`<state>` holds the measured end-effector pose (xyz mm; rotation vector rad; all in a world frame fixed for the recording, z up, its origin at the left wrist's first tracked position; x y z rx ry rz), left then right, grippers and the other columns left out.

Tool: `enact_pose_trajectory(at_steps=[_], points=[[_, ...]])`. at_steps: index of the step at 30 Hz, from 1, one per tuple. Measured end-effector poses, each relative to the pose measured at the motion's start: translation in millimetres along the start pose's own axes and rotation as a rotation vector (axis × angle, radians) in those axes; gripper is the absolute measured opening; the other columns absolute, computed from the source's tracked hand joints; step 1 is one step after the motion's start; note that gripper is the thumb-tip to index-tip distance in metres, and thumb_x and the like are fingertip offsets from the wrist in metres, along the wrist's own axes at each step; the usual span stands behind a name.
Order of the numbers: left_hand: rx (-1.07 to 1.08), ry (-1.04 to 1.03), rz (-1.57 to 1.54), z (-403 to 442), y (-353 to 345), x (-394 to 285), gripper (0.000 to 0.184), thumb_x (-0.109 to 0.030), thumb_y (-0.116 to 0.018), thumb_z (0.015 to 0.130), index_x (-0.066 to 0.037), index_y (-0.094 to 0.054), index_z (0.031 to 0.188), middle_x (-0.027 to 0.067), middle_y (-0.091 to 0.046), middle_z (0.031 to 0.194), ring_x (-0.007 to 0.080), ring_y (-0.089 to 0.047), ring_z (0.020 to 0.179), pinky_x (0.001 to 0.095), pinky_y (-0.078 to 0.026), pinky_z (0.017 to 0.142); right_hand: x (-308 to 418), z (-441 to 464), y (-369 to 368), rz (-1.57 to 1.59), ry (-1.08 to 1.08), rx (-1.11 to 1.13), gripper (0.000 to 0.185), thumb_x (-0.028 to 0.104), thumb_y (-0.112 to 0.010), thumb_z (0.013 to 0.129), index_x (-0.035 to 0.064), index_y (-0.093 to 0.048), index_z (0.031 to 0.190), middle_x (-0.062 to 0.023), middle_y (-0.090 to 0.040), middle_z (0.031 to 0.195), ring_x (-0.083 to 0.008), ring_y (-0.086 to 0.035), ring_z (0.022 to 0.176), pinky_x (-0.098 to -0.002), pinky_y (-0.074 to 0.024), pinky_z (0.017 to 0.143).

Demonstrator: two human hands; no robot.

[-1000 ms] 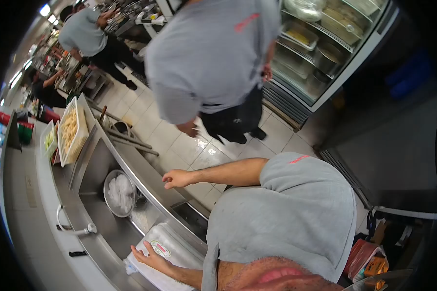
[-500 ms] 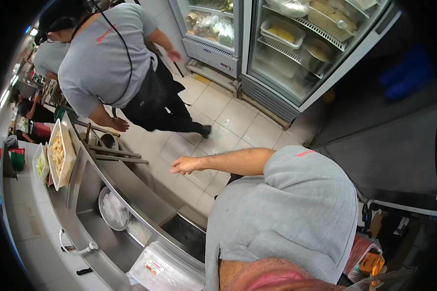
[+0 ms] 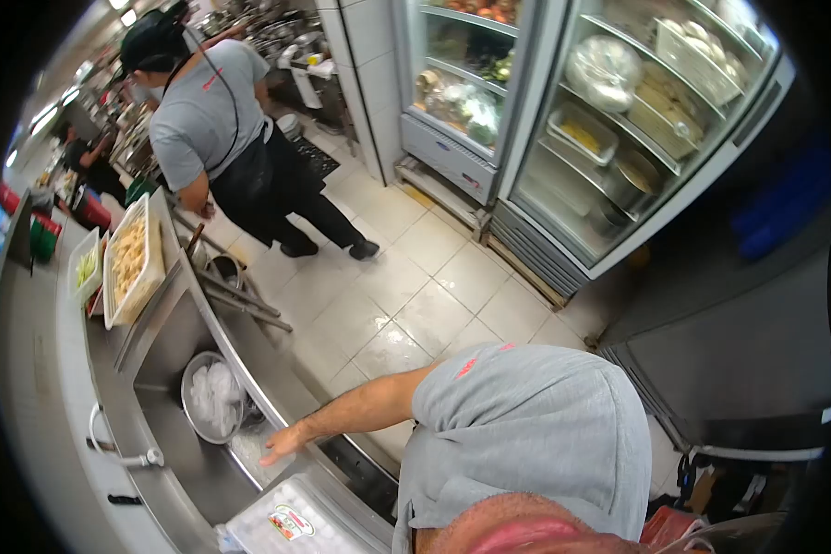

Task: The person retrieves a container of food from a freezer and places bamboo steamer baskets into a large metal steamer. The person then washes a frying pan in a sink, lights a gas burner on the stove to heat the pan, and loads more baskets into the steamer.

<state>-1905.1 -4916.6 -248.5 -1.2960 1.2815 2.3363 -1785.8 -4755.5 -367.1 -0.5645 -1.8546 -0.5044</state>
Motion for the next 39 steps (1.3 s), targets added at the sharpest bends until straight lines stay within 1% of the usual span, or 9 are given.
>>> enact_pose_trajectory(at_steps=[4,7,12,14,18,20,24,30,39], points=[[-0.048,0.1,-0.01,-4,23,28,0.059,-0.03,-0.055,0.084,-0.001,-0.036,0.131,0.0169,-0.037,0.132,0.0309,-0.041,0.115,0.0412,-0.038,0.093,33,6,-29,0.099,-0.288,0.307,0.091,0.069,-0.054,0.071,-0.0045,-0.044,0.123,-0.0189,-0.051,0.116,-0.0268,-0.049,0.106,-0.0362,-0.0405,0.088],[-0.072,0.182,-0.061,-11,33,41,0.059,-0.03,-0.055,0.083,0.0,-0.035,0.131,0.0174,-0.038,0.131,0.031,-0.042,0.115,0.0411,-0.038,0.093,25,39,-58,0.156,-0.154,0.52,0.084,0.067,-0.057,0.071,-0.0021,-0.049,0.119,-0.0192,-0.052,0.115,-0.0298,-0.051,0.101,-0.0415,-0.0402,0.085],[-0.067,0.342,-0.17,-30,43,56,0.06,-0.031,-0.054,0.083,0.0,-0.035,0.131,0.0181,-0.039,0.13,0.0312,-0.043,0.114,0.041,-0.039,0.092,13,80,-72,0.03,-0.136,0.397,0.076,0.058,-0.06,0.073,0.0003,-0.049,0.121,-0.0169,-0.05,0.122,-0.0282,-0.05,0.107,-0.0409,-0.039,0.091],[-0.057,0.414,-0.233,-39,45,60,0.061,-0.031,-0.053,0.083,0.001,-0.035,0.131,0.0183,-0.039,0.13,0.0313,-0.043,0.114,0.041,-0.039,0.092,15,85,-62,0.015,-0.238,0.469,0.081,0.058,-0.057,0.074,0.0047,-0.038,0.133,-0.0153,-0.035,0.138,-0.0307,-0.033,0.126,-0.0514,-0.0177,0.104],[-0.046,0.555,-0.351,-61,49,67,0.061,-0.032,-0.053,0.083,0.001,-0.035,0.131,0.0189,-0.04,0.129,0.0315,-0.044,0.113,0.0409,-0.039,0.092,56,42,-30,0.14,-0.216,0.551,0.079,0.058,-0.056,0.075,0.0034,-0.04,0.131,-0.0154,-0.038,0.136,-0.0334,-0.033,0.126,-0.0565,-0.0125,0.104],[-0.053,0.622,-0.415,-72,49,67,0.062,-0.032,-0.053,0.083,0.002,-0.034,0.131,0.0192,-0.04,0.129,0.0316,-0.045,0.113,0.0409,-0.04,0.092,72,31,-18,0.185,-0.291,0.576,0.057,0.046,-0.061,0.077,0.0039,-0.056,0.115,-0.0148,-0.058,0.114,-0.0209,-0.059,0.093,-0.0361,-0.0462,0.082],[-0.086,0.727,-0.515,-87,47,61,0.062,-0.033,-0.052,0.083,0.003,-0.034,0.131,0.0197,-0.041,0.128,0.0318,-0.045,0.112,0.0408,-0.04,0.092,52,49,-11,0.335,-0.122,0.708,0.05,0.04,-0.061,0.078,0.0028,-0.058,0.111,-0.013,-0.064,0.099,-0.0217,-0.06,0.09,-0.0371,-0.0464,0.081],[-0.229,0.776,-0.682,-86,23,27,0.064,-0.034,-0.051,0.082,0.004,-0.034,0.131,0.0206,-0.042,0.127,0.032,-0.047,0.112,0.0406,-0.041,0.091,49,12,57,0.435,-0.131,0.512,0.054,0.031,-0.069,0.072,-0.0049,-0.055,0.109,-0.0143,-0.059,0.105,-0.0232,-0.056,0.097,-0.0336,-0.0439,0.082],[-0.257,0.654,-0.963,8,-106,-97,0.066,-0.035,-0.049,0.081,0.005,-0.033,0.131,0.0217,-0.044,0.125,0.0326,-0.049,0.11,0.0409,-0.043,0.091,87,-48,287,0.512,0.0,0.263,0.091,0.036,-0.072,0.069,-0.0055,-0.022,0.132,-0.0218,-0.04,0.125,-0.0262,-0.041,0.116,-0.0348,-0.0362,0.094]])
Point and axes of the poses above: each hand's wrist, its own z-axis towards the middle knuckle, its own y-axis out of the back of the hand, x = y × z, the point moved 1 cm from there along z, towards the middle knuckle
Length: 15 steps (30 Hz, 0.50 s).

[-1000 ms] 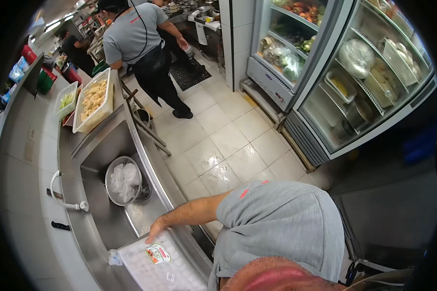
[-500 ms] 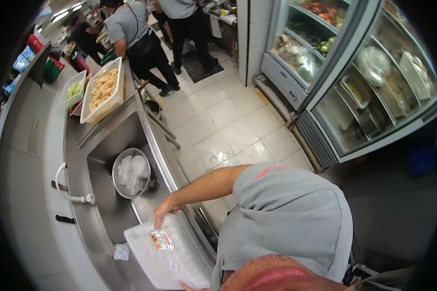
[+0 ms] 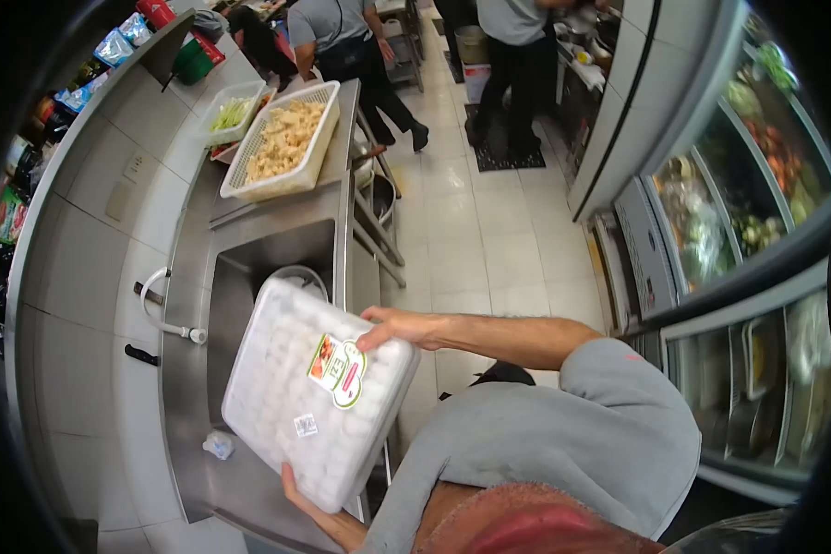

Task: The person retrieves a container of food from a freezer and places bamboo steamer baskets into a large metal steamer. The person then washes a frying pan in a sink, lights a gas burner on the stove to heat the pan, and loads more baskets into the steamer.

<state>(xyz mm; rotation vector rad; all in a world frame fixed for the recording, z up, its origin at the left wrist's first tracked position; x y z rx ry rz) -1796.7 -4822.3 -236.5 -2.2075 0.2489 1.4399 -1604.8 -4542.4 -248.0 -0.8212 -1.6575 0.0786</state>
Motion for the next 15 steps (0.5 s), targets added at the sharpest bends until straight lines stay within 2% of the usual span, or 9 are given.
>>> enact_pose_trajectory(at_steps=[1,3,6,7,10,12,14,15], points=[[0.029,0.003,-0.029,8,-28,2,0.066,-0.036,-0.048,0.081,0.005,-0.032,0.131,0.0218,-0.045,0.125,0.0329,-0.05,0.109,0.0413,-0.043,0.09,16,-12,21,-0.024,0.0,0.01,0.091,0.036,-0.072,0.069,-0.0055,-0.022,0.132,-0.0218,-0.04,0.125,-0.0262,-0.041,0.116,-0.0348,-0.0362,0.094],[0.303,0.163,-0.12,30,-90,6,0.066,-0.034,-0.048,0.081,0.005,-0.031,0.131,0.0212,-0.046,0.123,0.0345,-0.051,0.107,0.0425,-0.044,0.091,47,-32,65,0.001,0.067,-0.129,0.089,0.033,-0.071,0.07,-0.0063,-0.022,0.132,-0.0212,-0.041,0.124,-0.0256,-0.043,0.115,-0.0358,-0.0359,0.095],[0.369,0.185,-0.095,43,-185,12,0.064,-0.033,-0.05,0.08,0.006,-0.034,0.129,0.0222,-0.047,0.122,0.0353,-0.051,0.107,0.0431,-0.043,0.091,100,-62,123,0.082,0.125,-0.204,0.088,0.029,-0.071,0.071,-0.0058,-0.02,0.134,-0.0216,-0.04,0.125,-0.0257,-0.043,0.116,-0.0367,-0.0355,0.096],[0.484,0.203,-0.143,56,-214,15,0.064,-0.03,-0.053,0.079,0.007,-0.035,0.128,0.0233,-0.048,0.121,0.0352,-0.052,0.106,0.043,-0.044,0.09,118,-69,140,0.063,0.124,-0.196,0.088,0.029,-0.071,0.071,-0.0058,-0.02,0.134,-0.0216,-0.04,0.125,-0.0257,-0.043,0.116,-0.0367,-0.0355,0.096],[0.548,0.174,-0.125,87,-302,28,0.058,-0.029,-0.05,0.081,0.008,-0.039,0.125,0.0242,-0.05,0.118,0.034,-0.054,0.104,0.0417,-0.044,0.091,159,-75,199,0.119,0.169,-0.26,0.087,0.026,-0.07,0.072,-0.0047,-0.019,0.135,-0.0216,-0.039,0.126,-0.0259,-0.045,0.114,-0.0361,-0.0366,0.095],[0.588,0.187,-0.158,117,-361,40,0.057,-0.027,-0.053,0.079,0.009,-0.041,0.122,0.0242,-0.052,0.115,0.0336,-0.056,0.101,0.0403,-0.045,0.09,180,-67,249,0.186,0.244,-0.466,0.082,0.024,-0.069,0.072,-0.0032,-0.022,0.133,-0.0199,-0.043,0.123,-0.0252,-0.048,0.111,-0.0347,-0.0384,0.093],[0.636,0.168,-0.105,151,-419,50,0.057,-0.025,-0.054,0.078,0.009,-0.042,0.121,0.0237,-0.054,0.113,0.0328,-0.056,0.1,0.0395,-0.045,0.089,209,-59,302,0.184,0.273,-0.468,0.078,0.022,-0.068,0.072,-0.003,-0.024,0.132,-0.0188,-0.045,0.121,-0.0248,-0.049,0.11,-0.0344,-0.0388,0.093],[0.639,0.215,-0.106,177,-440,63,0.055,-0.021,-0.056,0.076,0.005,-0.04,0.121,0.0212,-0.052,0.112,0.0313,-0.056,0.098,0.0396,-0.046,0.087,219,-56,321,0.202,0.289,-0.479,0.075,0.021,-0.067,0.073,-0.0028,-0.026,0.131,-0.0178,-0.047,0.119,-0.0244,-0.05,0.109,-0.0341,-0.0393,0.093]])
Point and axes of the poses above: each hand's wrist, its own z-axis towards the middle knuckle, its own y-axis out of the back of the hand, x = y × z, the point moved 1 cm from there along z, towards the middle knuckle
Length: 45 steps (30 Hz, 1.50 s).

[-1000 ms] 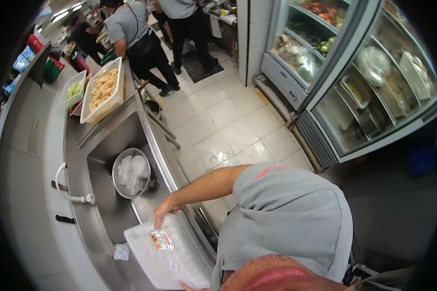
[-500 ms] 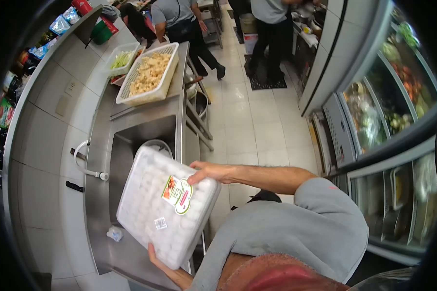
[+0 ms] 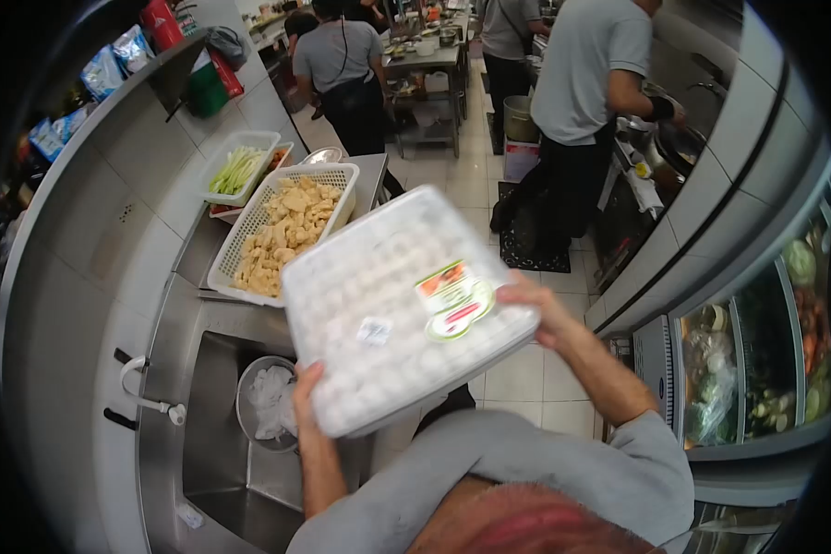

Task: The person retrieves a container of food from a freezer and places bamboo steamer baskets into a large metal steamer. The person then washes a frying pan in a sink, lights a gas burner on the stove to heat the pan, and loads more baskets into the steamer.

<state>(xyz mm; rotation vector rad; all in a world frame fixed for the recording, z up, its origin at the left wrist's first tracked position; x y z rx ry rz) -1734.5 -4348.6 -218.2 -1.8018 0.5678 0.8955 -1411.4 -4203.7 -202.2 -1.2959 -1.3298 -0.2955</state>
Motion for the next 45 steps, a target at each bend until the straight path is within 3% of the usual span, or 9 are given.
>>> enact_pose_trajectory(at_steps=[5,12,18,22,24,31,33,35,45], points=[[0.244,0.08,-0.056,164,-78,12,0.053,-0.015,-0.06,0.073,-0.001,-0.037,0.118,0.0172,-0.051,0.106,0.0258,-0.055,0.096,0.0384,-0.049,0.081,97,63,37,-0.023,0.125,-0.129,0.068,0.018,-0.063,0.073,-0.0032,-0.031,0.129,-0.0168,-0.048,0.118,-0.0234,-0.05,0.108,-0.0339,-0.0398,0.093],[0.264,0.072,-0.02,340,-180,20,0.04,-0.016,-0.061,0.073,0.008,-0.051,0.104,0.0143,-0.059,0.091,0.0191,-0.061,0.078,0.0307,-0.052,0.07,185,196,109,0.079,0.133,-0.2,0.063,0.016,-0.06,0.073,-0.0042,-0.034,0.127,-0.017,-0.051,0.116,-0.0244,-0.052,0.106,-0.0342,-0.0416,0.093],[0.143,0.041,-0.033,489,-238,30,0.041,-0.019,-0.063,0.072,0.008,-0.052,0.102,0.0142,-0.06,0.089,0.0203,-0.061,0.076,0.0305,-0.052,0.07,263,358,170,0.068,0.084,-0.142,0.061,0.016,-0.06,0.074,-0.0047,-0.036,0.126,-0.0166,-0.052,0.115,-0.0244,-0.054,0.104,-0.034,-0.043,0.091],[-0.046,0.027,-0.085,581,-237,29,0.045,-0.019,-0.063,0.072,0.008,-0.049,0.105,0.0162,-0.059,0.091,0.0222,-0.061,0.077,0.0316,-0.052,0.07,314,485,203,0.049,-0.011,-0.041,0.057,0.016,-0.059,0.075,-0.004,-0.037,0.124,-0.016,-0.053,0.113,-0.0239,-0.056,0.1,-0.0339,-0.0437,0.089],[-0.005,0.04,-0.085,620,-241,12,0.048,-0.017,-0.063,0.072,0.008,-0.045,0.11,0.0188,-0.057,0.096,0.0245,-0.061,0.081,0.0343,-0.052,0.071,338,546,201,0.023,-0.056,0.02,0.056,0.017,-0.059,0.076,-0.0036,-0.038,0.124,-0.016,-0.054,0.111,-0.0231,-0.056,0.099,-0.0337,-0.0448,0.087],[-0.189,-0.157,-0.133,784,-245,-23,0.054,-0.016,-0.062,0.073,0.004,-0.036,0.116,0.0199,-0.051,0.105,0.0286,-0.057,0.092,0.0397,-0.051,0.076,384,773,192,0.021,-0.113,0.206,0.057,0.017,-0.061,0.076,-0.0038,-0.038,0.123,-0.016,-0.053,0.112,-0.0227,-0.055,0.101,-0.033,-0.0439,0.088],[-0.206,-0.127,-0.128,837,-237,-31,0.057,-0.017,-0.062,0.073,0.003,-0.032,0.117,0.0199,-0.048,0.109,0.0296,-0.054,0.097,0.0413,-0.05,0.079,386,833,198,0.001,-0.126,0.188,0.057,0.019,-0.062,0.075,-0.0034,-0.039,0.122,-0.0152,-0.052,0.112,-0.0225,-0.054,0.101,-0.0329,-0.0438,0.088],[-0.271,-0.18,-0.13,897,-237,-39,0.053,-0.02,-0.058,0.076,0.007,-0.044,0.12,0.0184,-0.057,0.107,0.0265,-0.06,0.093,0.0353,-0.049,0.081,414,897,191,-0.043,-0.095,0.184,0.057,0.021,-0.062,0.075,-0.0029,-0.04,0.121,-0.0144,-0.052,0.111,-0.0224,-0.054,0.1,-0.0329,-0.0437,0.087],[-0.235,-0.083,-0.113,1172,-257,-103,0.055,-0.019,-0.062,0.074,0.003,-0.034,0.116,0.0192,-0.049,0.107,0.0285,-0.054,0.096,0.0384,-0.049,0.079,511,1164,190,-0.126,-0.149,0.086,0.045,0.022,-0.063,0.072,0.0004,-0.048,0.109,-0.0102,-0.054,0.1,-0.0196,-0.053,0.094,-0.0328,-0.0412,0.084]])
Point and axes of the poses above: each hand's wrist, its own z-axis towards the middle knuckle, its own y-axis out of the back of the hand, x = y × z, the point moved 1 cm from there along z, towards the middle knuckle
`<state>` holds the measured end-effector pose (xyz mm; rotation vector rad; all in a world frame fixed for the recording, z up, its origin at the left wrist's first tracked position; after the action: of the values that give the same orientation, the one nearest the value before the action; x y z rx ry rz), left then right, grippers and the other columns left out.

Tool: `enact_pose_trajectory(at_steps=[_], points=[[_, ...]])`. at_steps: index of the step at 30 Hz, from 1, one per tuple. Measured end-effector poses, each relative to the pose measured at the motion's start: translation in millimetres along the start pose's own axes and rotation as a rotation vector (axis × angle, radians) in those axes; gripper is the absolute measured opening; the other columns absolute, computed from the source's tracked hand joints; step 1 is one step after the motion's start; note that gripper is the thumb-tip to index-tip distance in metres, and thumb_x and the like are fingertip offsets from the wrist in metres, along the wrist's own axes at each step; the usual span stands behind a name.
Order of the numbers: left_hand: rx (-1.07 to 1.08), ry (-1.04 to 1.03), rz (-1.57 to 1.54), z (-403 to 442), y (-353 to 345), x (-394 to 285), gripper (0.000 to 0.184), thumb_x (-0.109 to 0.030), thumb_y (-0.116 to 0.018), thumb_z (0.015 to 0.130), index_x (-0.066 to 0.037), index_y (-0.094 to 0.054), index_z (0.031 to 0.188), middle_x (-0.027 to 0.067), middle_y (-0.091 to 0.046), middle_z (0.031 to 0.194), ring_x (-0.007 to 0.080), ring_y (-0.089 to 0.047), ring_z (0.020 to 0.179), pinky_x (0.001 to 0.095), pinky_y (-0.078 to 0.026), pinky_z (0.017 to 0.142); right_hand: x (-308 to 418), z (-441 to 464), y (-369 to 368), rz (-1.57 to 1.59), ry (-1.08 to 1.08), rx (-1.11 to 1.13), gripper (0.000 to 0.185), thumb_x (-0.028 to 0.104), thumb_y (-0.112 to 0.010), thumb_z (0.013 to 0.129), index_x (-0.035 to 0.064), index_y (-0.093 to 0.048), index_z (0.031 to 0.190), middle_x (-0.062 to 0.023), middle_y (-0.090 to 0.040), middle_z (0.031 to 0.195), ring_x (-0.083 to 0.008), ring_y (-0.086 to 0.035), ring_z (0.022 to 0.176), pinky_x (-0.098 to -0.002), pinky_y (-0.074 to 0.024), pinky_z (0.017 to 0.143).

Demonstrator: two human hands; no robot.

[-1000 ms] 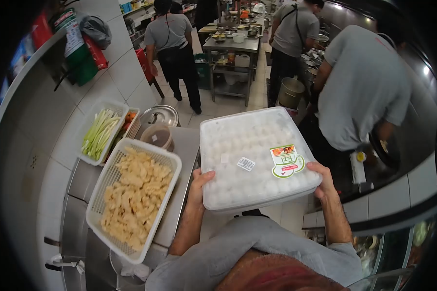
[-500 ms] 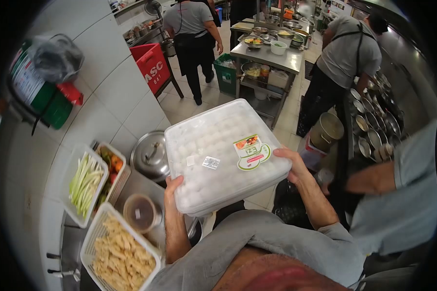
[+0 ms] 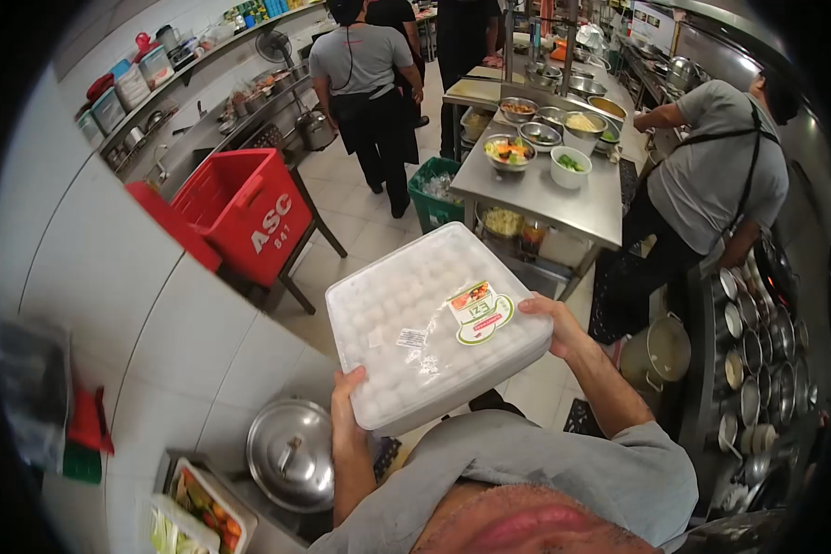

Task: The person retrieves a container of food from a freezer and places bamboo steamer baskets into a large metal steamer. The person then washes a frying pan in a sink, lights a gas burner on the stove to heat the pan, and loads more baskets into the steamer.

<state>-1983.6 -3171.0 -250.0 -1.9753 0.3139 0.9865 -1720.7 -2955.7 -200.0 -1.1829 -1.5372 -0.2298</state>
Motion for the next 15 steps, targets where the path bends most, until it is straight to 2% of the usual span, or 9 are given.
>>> enact_pose_trajectory(at_steps=[1,3,5,8,10,13,15], points=[[0.0,0.002,0.002,30,-3,-1,0.055,-0.019,-0.062,0.074,0.003,-0.034,0.116,0.0192,-0.049,0.107,0.0285,-0.054,0.096,0.0384,-0.049,0.079,9,28,4,-0.017,-0.002,-0.001,0.042,0.022,-0.063,0.072,0.0014,-0.049,0.107,-0.0094,-0.054,0.099,-0.0194,-0.053,0.092,-0.0321,-0.0412,0.083],[-0.001,-0.032,0.037,81,-10,-7,0.054,-0.022,-0.059,0.076,0.006,-0.044,0.12,0.0183,-0.056,0.109,0.0279,-0.057,0.096,0.0362,-0.047,0.084,25,83,10,-0.017,-0.026,-0.001,0.04,0.022,-0.063,0.072,0.003,-0.05,0.104,-0.0086,-0.054,0.098,-0.0192,-0.053,0.091,-0.0319,-0.041,0.081],[-0.04,-0.059,-0.004,131,-29,-17,0.055,-0.023,-0.059,0.076,0.006,-0.044,0.12,0.0188,-0.056,0.11,0.0287,-0.057,0.096,0.0368,-0.046,0.085,58,143,5,-0.067,-0.027,0.012,0.034,0.024,-0.064,0.071,0.0071,-0.052,0.098,-0.0065,-0.054,0.094,-0.0189,-0.053,0.089,-0.0327,-0.0411,0.079],[-0.095,-0.092,-0.016,194,-30,-40,0.056,-0.023,-0.059,0.076,0.006,-0.043,0.122,0.0202,-0.055,0.112,0.0305,-0.056,0.097,0.0385,-0.046,0.084,103,223,-14,-0.031,-0.123,0.095,0.035,0.026,-0.064,0.071,0.0073,-0.052,0.098,-0.0065,-0.054,0.095,-0.0192,-0.053,0.09,-0.0355,-0.0413,0.08],[-0.2,-0.137,-0.023,238,-39,-59,0.056,-0.024,-0.059,0.076,0.006,-0.043,0.121,0.0205,-0.055,0.111,0.0307,-0.057,0.097,0.0395,-0.046,0.084,129,269,-32,-0.083,-0.101,0.062,0.039,0.027,-0.066,0.069,0.0067,-0.052,0.099,-0.0069,-0.053,0.1,-0.0193,-0.052,0.094,-0.0378,-0.0414,0.083],[-0.213,-0.178,-0.012,304,-52,-93,0.056,-0.024,-0.06,0.076,0.006,-0.044,0.121,0.0195,-0.056,0.11,0.0304,-0.057,0.096,0.0396,-0.046,0.085,136,377,-34,-0.105,-0.079,0.077,0.04,0.026,-0.067,0.069,0.0059,-0.052,0.1,-0.007,-0.053,0.102,-0.0187,-0.052,0.096,-0.0364,-0.0417,0.084],[-0.248,-0.199,0.003,361,-50,-114,0.056,-0.024,-0.06,0.076,0.006,-0.044,0.121,0.019,-0.056,0.11,0.0302,-0.058,0.096,0.0394,-0.046,0.085,143,451,-41,-0.019,-0.196,0.293,0.094,0.022,-0.069,0.068,0.0012,-0.011,0.14,-0.0171,-0.043,0.124,-0.0244,-0.049,0.109,-0.0382,-0.0386,0.093]])
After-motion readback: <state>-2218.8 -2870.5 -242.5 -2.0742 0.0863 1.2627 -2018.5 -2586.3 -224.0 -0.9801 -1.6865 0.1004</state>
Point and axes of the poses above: each hand's wrist, its own z-axis towards the middle knuckle, its own y-axis out of the back of the hand, x = y × z, the point moved 1 cm from there along z, towards the middle knuckle
